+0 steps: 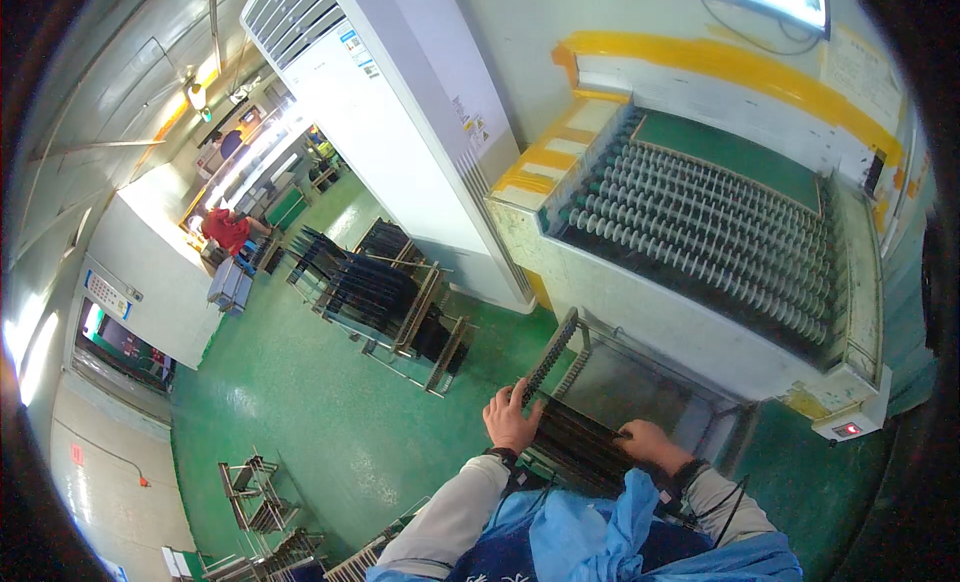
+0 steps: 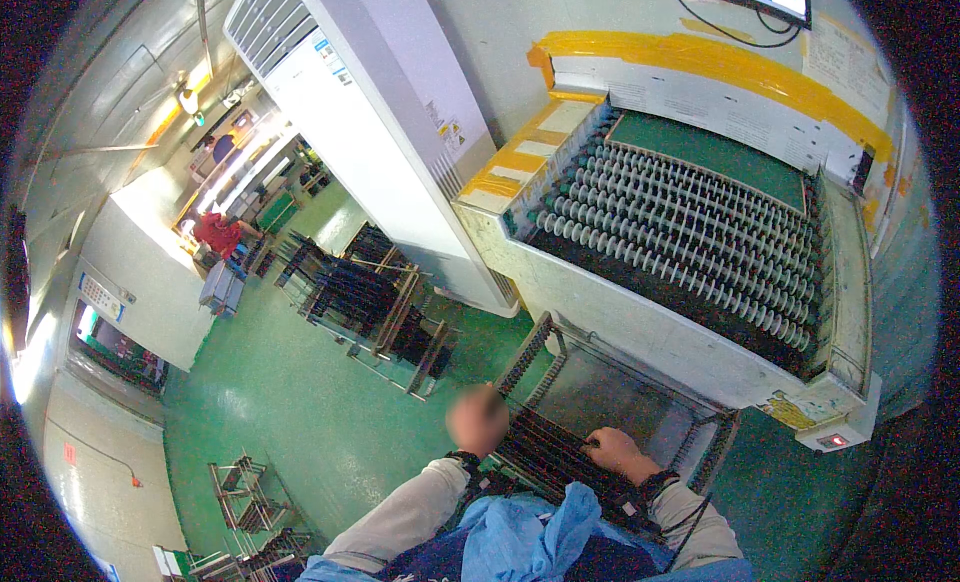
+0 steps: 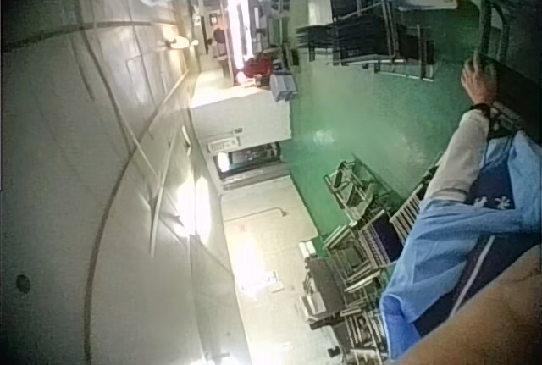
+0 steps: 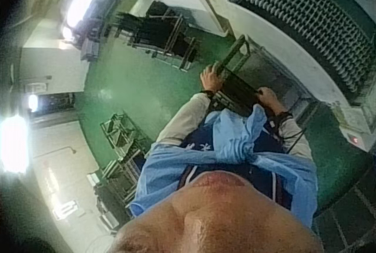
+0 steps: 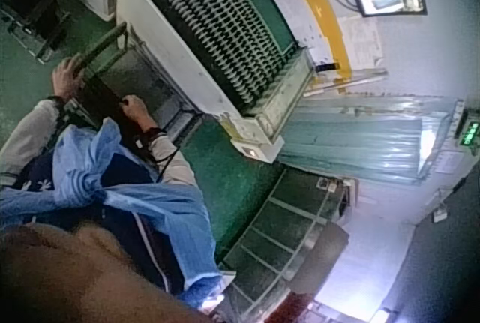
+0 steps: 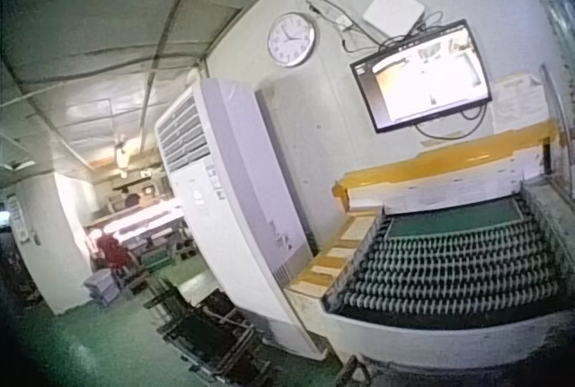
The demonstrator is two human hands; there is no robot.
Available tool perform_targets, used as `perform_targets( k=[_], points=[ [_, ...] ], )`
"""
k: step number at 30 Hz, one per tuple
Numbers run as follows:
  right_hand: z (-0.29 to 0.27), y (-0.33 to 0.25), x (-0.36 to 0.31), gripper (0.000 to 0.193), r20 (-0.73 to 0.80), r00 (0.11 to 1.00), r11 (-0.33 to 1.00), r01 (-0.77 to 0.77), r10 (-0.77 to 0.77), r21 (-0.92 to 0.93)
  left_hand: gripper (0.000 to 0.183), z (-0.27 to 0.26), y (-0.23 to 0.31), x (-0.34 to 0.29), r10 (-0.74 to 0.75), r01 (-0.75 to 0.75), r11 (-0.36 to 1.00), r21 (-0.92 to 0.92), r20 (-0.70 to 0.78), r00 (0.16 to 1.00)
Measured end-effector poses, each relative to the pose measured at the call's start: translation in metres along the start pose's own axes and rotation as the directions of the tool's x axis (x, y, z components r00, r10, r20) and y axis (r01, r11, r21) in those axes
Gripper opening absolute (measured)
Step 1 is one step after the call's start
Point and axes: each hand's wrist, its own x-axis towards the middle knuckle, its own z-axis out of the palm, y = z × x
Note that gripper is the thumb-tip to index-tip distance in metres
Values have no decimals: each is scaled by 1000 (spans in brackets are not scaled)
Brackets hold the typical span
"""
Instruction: Placing processed green circuit boards or material sheets onto a storage rack.
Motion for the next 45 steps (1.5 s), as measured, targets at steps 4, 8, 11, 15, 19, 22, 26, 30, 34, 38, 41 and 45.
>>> perform_targets(
  k=[4, 8, 11, 15, 19, 22, 26, 30, 34, 38, 41, 45],
  points=[
    [4, 6, 1, 42, -18, 1000, 1000, 14, -14, 9, 60, -1, 2, 0, -11, 11, 1000, -8, 9, 1000],
    [2, 3, 1, 43, 6, 1000, 1000, 7, -7, 13, 60, -2, 2, 0, -10, 10, 1000, -7, 13, 1000],
    [1, 3, 0, 43, -1, 1000, 1000, 7, -7, 15, 60, -2, 2, 0, -7, 7, 1000, -6, 10, 1000],
    [-7, -7, -2, 39, 50, 998, 999, -33, 32, 24, 59, -2, 1, 0, -1, 1, 1000, -14, 4, 1000],
    [-1, 1, 0, 42, 11, 1000, 1000, 0, 0, 15, 59, 0, 1, 0, 3, -3, 1000, -15, 1, 1000],
    [-2, -1, -2, 41, -9, 1000, 1000, 14, -14, 19, 59, -2, 2, 0, -1, 1, 1000, -16, 3, 1000],
    [0, 0, -2, 40, -17, 1000, 1000, 25, -25, 13, 59, -1, 2, 0, -6, 6, 1000, -20, 3, 1000],
    [1, 3, 1, 40, 9, 1000, 1000, 6, -6, 3, 59, -1, 3, 1, -7, 7, 1000, -21, 9, 1000],
    [1, 2, 0, 41, 11, 1000, 1000, -3, 3, -4, 59, 1, 1, 0, -6, 6, 1000, -19, -7, 1000],
    [2, 3, 0, 41, 8, 1000, 1000, 3, -3, 0, 60, 0, 1, 0, -6, 6, 1000, -16, -3, 1000],
    [3, 5, 1, 41, 11, 1000, 1000, -11, 11, 13, 60, 1, 0, 0, -5, 5, 1000, -15, 1, 1000],
    [1, 3, 1, 41, 9, 1000, 1000, -15, 15, 27, 61, -2, 1, 0, -6, 7, 1000, -26, 10, 1000]
  ],
)
